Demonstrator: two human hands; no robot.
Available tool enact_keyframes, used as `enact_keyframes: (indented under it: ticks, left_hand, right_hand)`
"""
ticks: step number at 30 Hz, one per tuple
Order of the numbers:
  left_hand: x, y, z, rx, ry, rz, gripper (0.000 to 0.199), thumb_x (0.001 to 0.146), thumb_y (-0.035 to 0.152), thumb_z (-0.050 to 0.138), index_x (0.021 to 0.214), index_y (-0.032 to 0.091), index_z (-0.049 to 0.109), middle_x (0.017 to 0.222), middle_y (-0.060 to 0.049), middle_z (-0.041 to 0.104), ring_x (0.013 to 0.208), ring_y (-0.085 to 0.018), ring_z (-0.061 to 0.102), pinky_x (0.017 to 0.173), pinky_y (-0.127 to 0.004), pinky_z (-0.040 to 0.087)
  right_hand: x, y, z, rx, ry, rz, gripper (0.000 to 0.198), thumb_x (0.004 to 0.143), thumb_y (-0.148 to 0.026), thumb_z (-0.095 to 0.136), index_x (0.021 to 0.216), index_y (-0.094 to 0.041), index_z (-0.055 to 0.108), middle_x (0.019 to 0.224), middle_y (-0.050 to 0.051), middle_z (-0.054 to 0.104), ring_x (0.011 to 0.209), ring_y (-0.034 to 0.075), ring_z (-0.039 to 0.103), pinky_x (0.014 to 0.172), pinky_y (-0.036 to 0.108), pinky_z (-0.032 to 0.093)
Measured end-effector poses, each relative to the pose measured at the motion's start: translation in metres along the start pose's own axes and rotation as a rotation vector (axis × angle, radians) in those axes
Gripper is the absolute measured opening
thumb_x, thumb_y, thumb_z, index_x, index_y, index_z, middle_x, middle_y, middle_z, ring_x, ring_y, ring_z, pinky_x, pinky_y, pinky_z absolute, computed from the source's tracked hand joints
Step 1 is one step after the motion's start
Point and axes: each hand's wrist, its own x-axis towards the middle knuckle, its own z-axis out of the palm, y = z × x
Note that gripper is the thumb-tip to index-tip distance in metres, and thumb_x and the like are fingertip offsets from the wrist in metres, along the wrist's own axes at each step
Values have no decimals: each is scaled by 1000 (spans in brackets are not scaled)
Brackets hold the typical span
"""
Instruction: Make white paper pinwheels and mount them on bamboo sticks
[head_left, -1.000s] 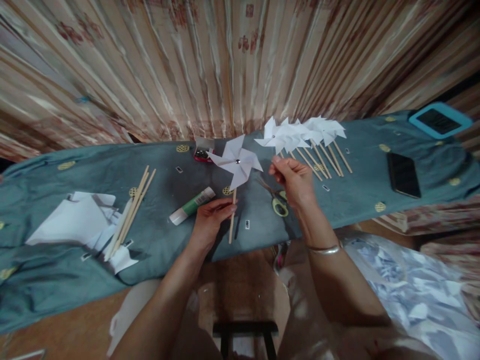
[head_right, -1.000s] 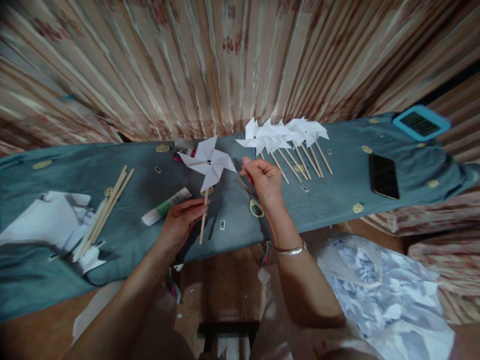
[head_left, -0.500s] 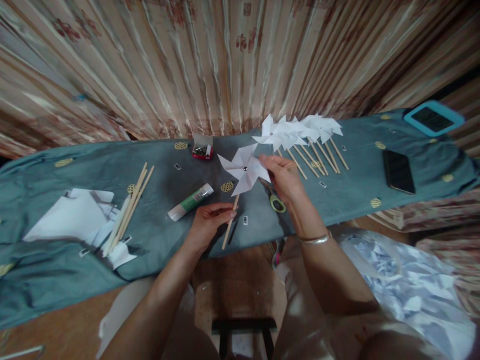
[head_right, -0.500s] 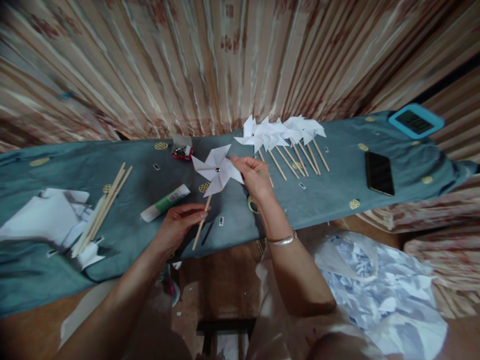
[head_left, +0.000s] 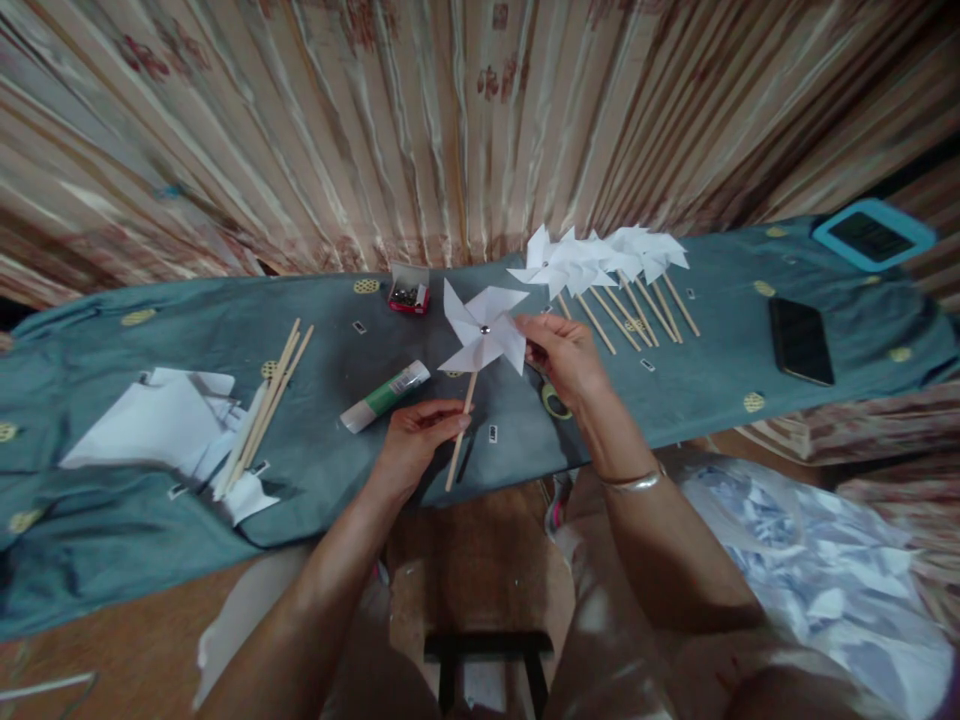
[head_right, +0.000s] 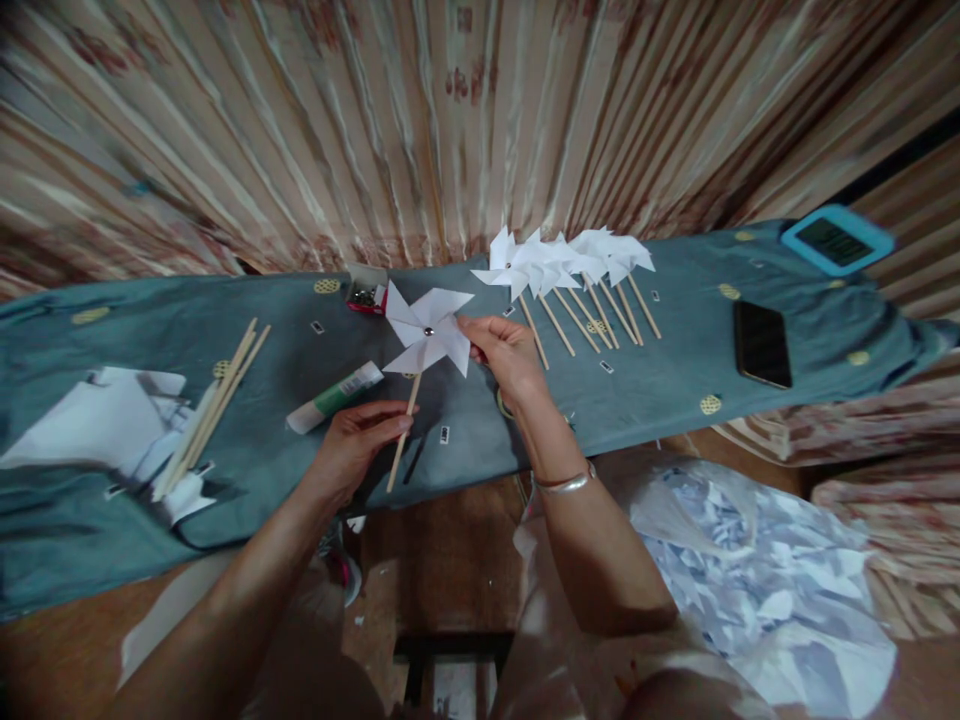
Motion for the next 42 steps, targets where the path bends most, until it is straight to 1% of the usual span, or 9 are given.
enact_keyframes:
  ticks: [6,11,18,23,29,32,38,42]
  left_hand:
    - [0,0,0,-38,7,4,27,51,31,88,74,19,80,69,-1,72,61,-11,57,60,-22,44]
    - [1,-1,-1,-47,5,24,29,52,32,89,75,18,80,64,0,69,58,-10,56,60,-23,45]
    - [4,-2,0,-85,26,14,30,47,31,91,72,19,80,66,-1,72,59,-9,57,60,-21,44]
    - [6,-2,0,-86,28,16,30,49,31,90,75,19,80,69,-1,73,62,-9,58,62,-22,45]
    - [10,-3,0,-81,43,33,31,50,31,89,77,18,80,75,-3,74,64,-12,59,66,-25,47]
    - [11,-2,0,-98,49,26,31,50,30,89,76,18,80,75,-3,74,65,-12,59,66,-25,47]
    - [14,0,1,-131,56,6,30,48,28,90,74,18,80,73,-2,74,66,-11,59,66,-24,46]
    - [15,1,2,-132,60,9,29,49,28,89,74,18,80,73,-1,74,66,-11,58,67,-24,46]
  right_hand:
    - [-4,1,4,-10,-25,3,39,50,-51,87,52,-20,64,49,-6,53,48,5,41,48,21,29]
    - [-6,3,6,-2,-43,15,42,48,-52,88,52,-19,64,49,-6,54,48,5,42,47,21,29]
    - [-5,4,7,-9,-49,68,37,51,-48,87,53,-19,64,51,-5,56,48,5,44,46,21,30]
    - [-6,0,10,20,-59,113,37,48,-46,89,52,-19,63,51,-5,57,48,5,44,46,21,31]
    - [-7,1,16,40,-66,144,35,44,-45,89,53,-18,67,52,-3,62,48,5,44,45,21,29]
    - [-6,4,17,39,-65,148,34,45,-45,88,54,-19,69,54,-2,65,48,6,43,45,23,29]
    - [-5,9,19,38,-92,143,33,51,-46,87,56,-17,70,57,-1,66,50,7,46,49,24,31]
    - [-5,9,23,31,-101,161,36,49,-47,88,55,-17,69,57,0,66,50,7,44,49,25,30]
